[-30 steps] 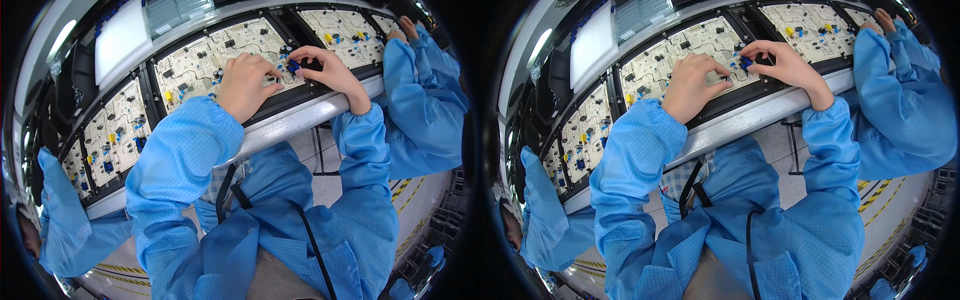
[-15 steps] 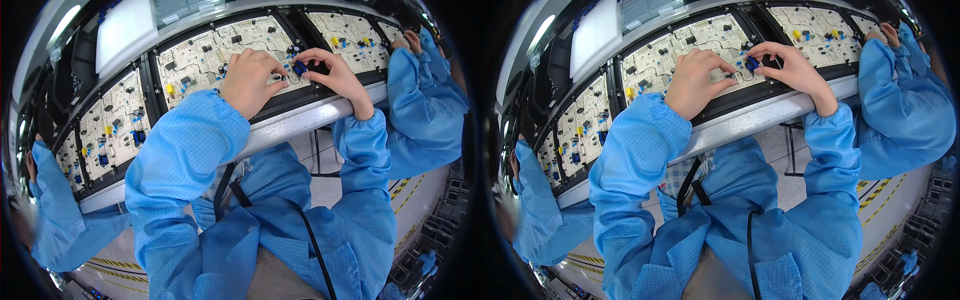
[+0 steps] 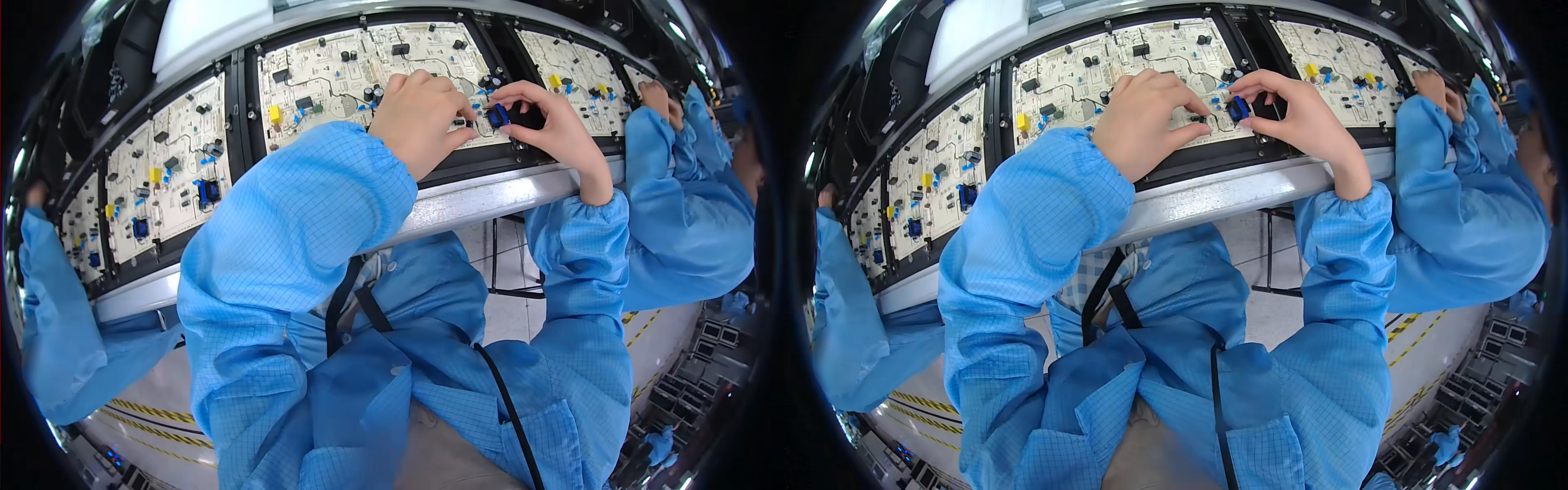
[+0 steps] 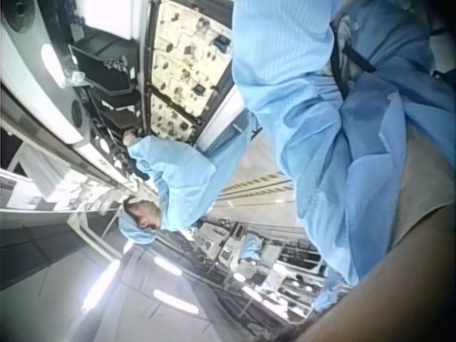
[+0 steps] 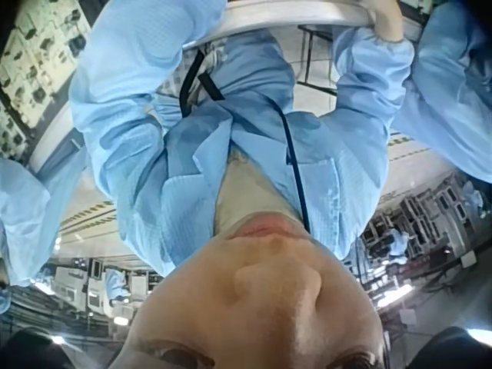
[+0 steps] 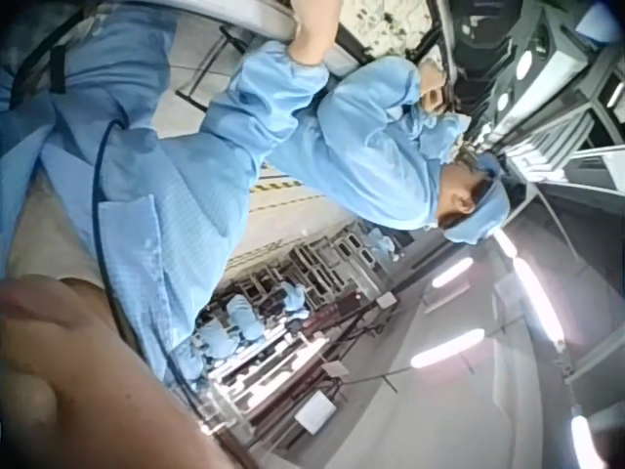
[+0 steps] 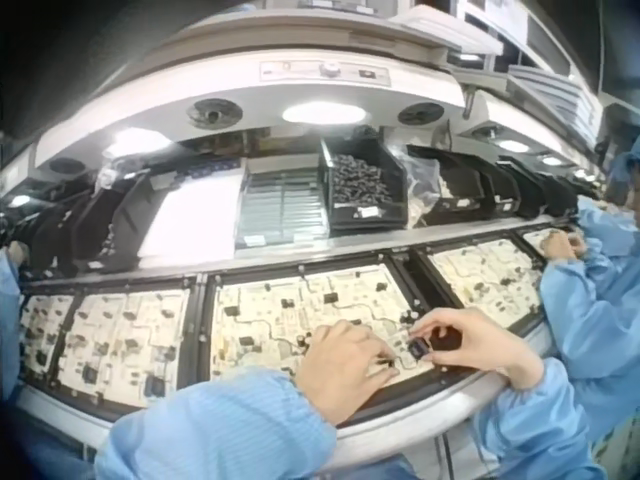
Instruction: Manual assembly of small electronic components onto printed circuit boards on a production line.
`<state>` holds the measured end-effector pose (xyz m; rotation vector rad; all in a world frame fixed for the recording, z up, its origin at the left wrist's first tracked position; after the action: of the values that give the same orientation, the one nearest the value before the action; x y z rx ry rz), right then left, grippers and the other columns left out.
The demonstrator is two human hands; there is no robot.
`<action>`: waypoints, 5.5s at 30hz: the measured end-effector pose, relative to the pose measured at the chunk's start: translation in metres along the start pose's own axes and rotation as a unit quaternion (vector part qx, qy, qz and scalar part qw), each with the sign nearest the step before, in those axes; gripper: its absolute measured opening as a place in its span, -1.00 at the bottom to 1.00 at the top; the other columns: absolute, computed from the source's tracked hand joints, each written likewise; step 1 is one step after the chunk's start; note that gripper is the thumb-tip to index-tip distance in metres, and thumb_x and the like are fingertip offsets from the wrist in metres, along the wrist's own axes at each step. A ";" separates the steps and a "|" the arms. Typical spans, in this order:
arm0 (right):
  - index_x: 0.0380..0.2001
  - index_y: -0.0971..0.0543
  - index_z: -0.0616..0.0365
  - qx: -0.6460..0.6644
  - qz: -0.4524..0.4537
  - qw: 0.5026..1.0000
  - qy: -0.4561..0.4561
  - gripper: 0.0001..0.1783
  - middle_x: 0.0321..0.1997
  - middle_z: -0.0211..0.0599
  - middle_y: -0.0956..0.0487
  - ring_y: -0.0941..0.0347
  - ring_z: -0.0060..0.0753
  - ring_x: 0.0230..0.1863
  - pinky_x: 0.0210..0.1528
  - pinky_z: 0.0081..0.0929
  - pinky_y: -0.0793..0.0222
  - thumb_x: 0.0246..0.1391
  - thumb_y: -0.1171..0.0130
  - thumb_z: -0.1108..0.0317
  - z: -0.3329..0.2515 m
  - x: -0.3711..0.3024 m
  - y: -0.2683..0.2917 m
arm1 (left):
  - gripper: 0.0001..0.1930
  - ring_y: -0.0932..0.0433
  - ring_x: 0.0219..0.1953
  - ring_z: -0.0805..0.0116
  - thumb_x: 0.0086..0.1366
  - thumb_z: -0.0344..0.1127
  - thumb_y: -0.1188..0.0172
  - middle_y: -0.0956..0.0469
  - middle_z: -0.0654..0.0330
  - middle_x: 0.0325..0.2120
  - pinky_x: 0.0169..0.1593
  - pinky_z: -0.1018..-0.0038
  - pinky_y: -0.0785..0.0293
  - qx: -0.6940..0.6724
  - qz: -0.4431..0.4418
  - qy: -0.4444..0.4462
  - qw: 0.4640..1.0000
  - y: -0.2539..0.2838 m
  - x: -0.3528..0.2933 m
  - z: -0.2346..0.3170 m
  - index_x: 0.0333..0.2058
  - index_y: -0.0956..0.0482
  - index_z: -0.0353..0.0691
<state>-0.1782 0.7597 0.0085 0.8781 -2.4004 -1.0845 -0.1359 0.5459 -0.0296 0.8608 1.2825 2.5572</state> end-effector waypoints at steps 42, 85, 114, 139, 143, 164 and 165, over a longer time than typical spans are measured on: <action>-0.10 -0.51 0.12 -0.086 0.060 0.992 0.068 -0.50 -0.20 -0.38 -0.57 -0.45 -0.34 -0.12 -0.08 -0.45 -0.33 -0.23 -0.33 0.41 0.006 -0.004 0.007 | -0.84 -0.39 -0.16 0.36 -0.03 -0.13 -0.31 -0.52 0.36 -0.42 0.01 0.37 -0.11 0.053 -0.014 0.008 0.998 -0.016 0.015 0.019 -0.43 -0.65 0.04; -0.46 -0.49 0.28 -0.280 0.298 0.912 -0.025 -0.72 -0.38 0.06 -0.52 -0.47 0.08 -0.25 -0.23 -0.14 -0.39 -0.29 -0.34 0.41 0.159 0.331 0.074 | -0.79 -0.41 -0.26 0.34 -0.01 -0.14 -0.23 -0.48 0.24 -0.37 -0.10 0.40 -0.21 0.130 0.023 -0.054 0.990 0.036 0.001 0.023 -0.45 -0.51 -0.11; -0.41 -0.56 0.21 -0.111 0.510 0.840 -0.147 -0.79 -0.58 -0.40 -0.54 -0.41 -0.62 -0.55 -0.47 -0.63 -0.31 -0.02 -0.27 0.28 0.096 0.053 0.073 | -0.74 -0.60 -0.30 0.34 0.08 -0.26 -0.25 -0.63 0.08 -0.38 -0.16 0.45 -0.46 0.136 0.015 0.369 0.919 0.265 -0.067 -0.380 -0.30 -0.63 -0.31; -0.58 -0.62 0.09 -0.310 0.227 0.921 -0.068 -0.88 -0.46 -0.15 -0.56 -0.46 -0.10 -0.28 -0.20 -0.26 -0.39 -0.31 -0.30 0.36 0.174 0.032 0.129 | -0.76 -0.57 -0.25 0.32 0.24 -0.24 -0.09 -0.61 0.14 -0.30 -0.14 0.46 -0.47 0.266 0.316 0.310 0.856 0.277 -0.073 -0.355 -0.22 -0.61 -0.21; -0.57 -0.62 0.09 -0.302 0.219 0.926 -0.062 -0.89 -0.46 -0.16 -0.56 -0.46 -0.11 -0.28 -0.20 -0.26 -0.39 -0.31 -0.30 0.38 0.173 0.032 0.127 | -0.74 -0.55 -0.26 0.43 0.30 -0.25 -0.05 -0.59 0.18 -0.28 -0.12 0.54 -0.47 0.056 0.361 0.285 0.886 0.270 -0.060 -0.310 -0.15 -0.57 -0.26; -0.51 -0.59 0.24 -0.294 0.164 0.931 -0.137 -0.85 -0.48 -0.17 -0.57 -0.50 -0.21 -0.41 -0.31 -0.42 -0.41 -0.28 -0.29 0.47 0.159 0.035 0.128 | -0.73 -0.46 -0.29 0.53 0.34 -0.32 -0.02 -0.49 0.23 -0.34 -0.15 0.63 -0.43 -0.517 0.160 0.263 0.799 0.102 -0.012 -0.081 -0.06 -0.41 -0.34; -0.51 -0.60 0.23 -0.267 0.167 0.940 -0.131 -0.84 -0.50 -0.17 -0.57 -0.51 -0.22 -0.43 -0.33 -0.41 -0.42 -0.29 -0.29 0.46 0.162 0.035 0.129 | -0.75 -0.48 -0.28 0.51 0.33 -0.31 -0.03 -0.51 0.22 -0.34 -0.14 0.60 -0.44 -0.545 0.152 0.268 0.780 0.100 -0.012 -0.084 -0.09 -0.42 -0.32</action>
<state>-0.3433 0.8896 0.0067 0.1443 -2.1515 -1.6664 -0.1610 0.4216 0.0038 0.0605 -0.4938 3.1585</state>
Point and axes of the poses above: each hand's wrist, its own x-axis towards the middle knuckle, its own y-axis out of the back of the hand, z = x × y, the point moved 1 cm from there along x, towards the middle knuckle
